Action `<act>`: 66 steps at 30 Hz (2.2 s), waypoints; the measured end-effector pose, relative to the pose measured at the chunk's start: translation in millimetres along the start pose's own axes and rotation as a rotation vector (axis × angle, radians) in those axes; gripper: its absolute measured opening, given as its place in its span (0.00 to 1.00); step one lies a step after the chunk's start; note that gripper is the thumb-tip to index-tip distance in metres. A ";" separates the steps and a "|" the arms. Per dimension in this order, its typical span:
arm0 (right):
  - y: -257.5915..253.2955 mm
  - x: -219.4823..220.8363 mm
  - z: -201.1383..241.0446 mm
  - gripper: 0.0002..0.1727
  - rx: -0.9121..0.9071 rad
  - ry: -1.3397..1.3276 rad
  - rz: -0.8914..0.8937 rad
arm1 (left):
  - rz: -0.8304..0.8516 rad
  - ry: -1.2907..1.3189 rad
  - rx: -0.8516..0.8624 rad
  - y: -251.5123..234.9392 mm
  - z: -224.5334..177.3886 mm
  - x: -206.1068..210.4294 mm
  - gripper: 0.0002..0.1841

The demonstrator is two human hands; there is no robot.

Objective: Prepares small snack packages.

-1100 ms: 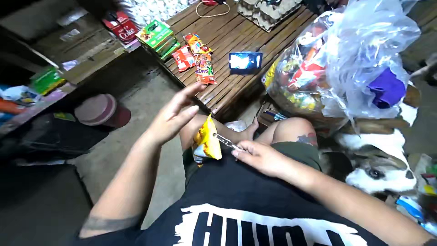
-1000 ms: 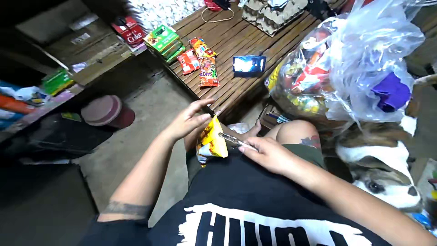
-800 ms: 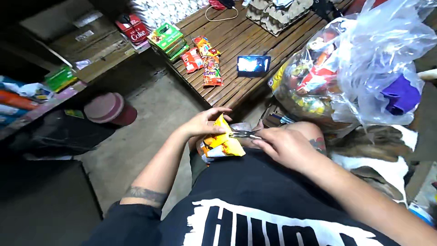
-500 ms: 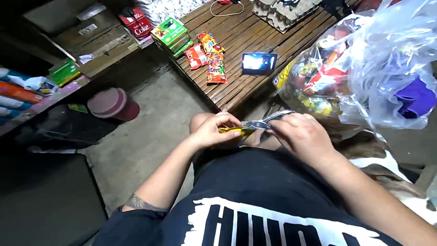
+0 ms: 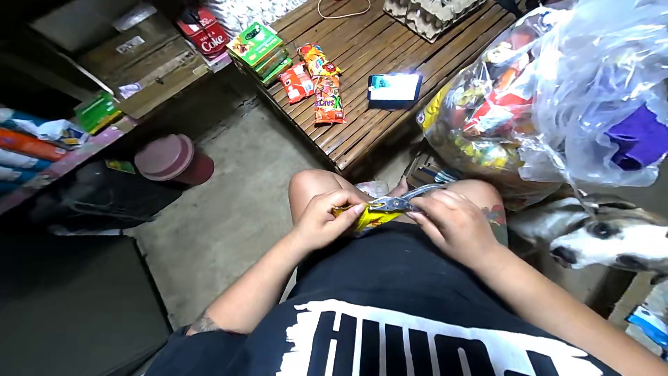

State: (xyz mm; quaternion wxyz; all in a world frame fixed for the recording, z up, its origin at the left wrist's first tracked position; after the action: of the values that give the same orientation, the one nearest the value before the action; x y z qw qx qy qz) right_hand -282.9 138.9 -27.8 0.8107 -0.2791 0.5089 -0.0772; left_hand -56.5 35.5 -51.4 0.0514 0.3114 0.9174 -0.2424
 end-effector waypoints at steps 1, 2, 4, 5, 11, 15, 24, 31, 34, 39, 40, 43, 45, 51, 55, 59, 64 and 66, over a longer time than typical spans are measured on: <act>2.4 1.7 1.7 0.19 -0.003 0.001 0.002 | -0.022 -0.016 -0.002 1.0 -0.8 1.1 0.12; 4.3 2.7 3.9 0.19 -0.012 0.010 0.010 | -0.043 -0.035 -0.009 1.8 -1.9 1.9 0.11; 6.7 1.6 7.4 0.19 -0.041 0.049 0.017 | -0.071 -0.092 0.000 2.4 -4.3 3.1 0.11; 6.5 -1.2 7.6 0.18 -0.050 0.073 0.022 | -0.067 -0.140 0.027 2.4 -5.6 3.7 0.12; -13.2 -38.5 4.3 0.16 -0.110 0.212 0.067 | 0.117 -0.508 0.111 0.8 -16.9 13.1 0.16; -41.3 -62.6 15.3 0.10 -0.216 0.253 0.168 | 0.229 -0.637 0.157 -7.2 -28.6 27.8 0.15; -89.8 -57.9 57.8 0.12 -0.563 0.348 0.328 | 0.311 -0.556 0.131 -20.0 -27.1 43.2 0.13; -43.1 -52.7 -4.3 0.15 -0.213 0.213 0.263 | 0.085 -0.292 -0.042 -10.2 -4.1 14.1 0.12; -21.7 -40.3 -7.9 0.19 -0.038 0.083 0.268 | 0.070 -0.279 -0.060 -7.3 -4.4 14.8 0.12; -9.9 -36.6 4.9 0.20 0.072 -0.005 0.277 | 0.070 -0.238 -0.088 -5.3 -6.2 17.5 0.12; -9.4 -36.2 5.8 0.20 0.070 -0.010 0.275 | 0.075 -0.226 -0.093 -5.4 -6.1 17.2 0.12; -8.8 -35.4 2.0 0.18 0.098 -0.039 0.272 | 0.097 -0.202 -0.094 -5.5 -6.7 16.7 0.12; -7.9 -35.7 -1.7 0.18 0.117 -0.055 0.266 | 0.131 -0.180 -0.068 -4.4 -8.9 18.2 0.13; -5.3 -34.5 0.6 0.11 0.100 -0.003 0.275 | 0.207 -0.233 0.083 0.9 -19.8 24.5 0.17; -3.8 -34.2 4.8 0.09 0.046 0.040 0.243 | 0.217 -0.255 0.120 3.3 -22.6 24.9 0.16; -4.9 -36.1 8.5 0.09 -0.035 0.107 0.202 | 0.212 -0.261 0.144 4.8 -25.2 23.0 0.16; -3.7 -35.9 7.7 0.11 -0.065 0.063 0.175 | 0.203 -0.251 0.165 6.3 -26.9 20.9 0.15; -3.4 -33.8 7.8 0.11 -0.056 0.041 0.209 | 0.190 -0.242 0.149 6.8 -25.6 20.0 0.15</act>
State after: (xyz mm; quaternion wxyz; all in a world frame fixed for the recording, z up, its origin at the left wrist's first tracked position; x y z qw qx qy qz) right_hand -291.5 152.8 2.9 0.7956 -0.2453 0.5536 0.0166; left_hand -67.0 63.3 -36.6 0.1611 0.3683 0.8504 -0.3395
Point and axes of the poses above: each hand's wrist, its own y-axis away from the middle knuckle, its own x-axis out of the palm, z = x × y, the point moved 4 cm from there along -y, towards the middle knuckle, and after that the axes turned 6 degrees about -z, right-handed, at the moved point
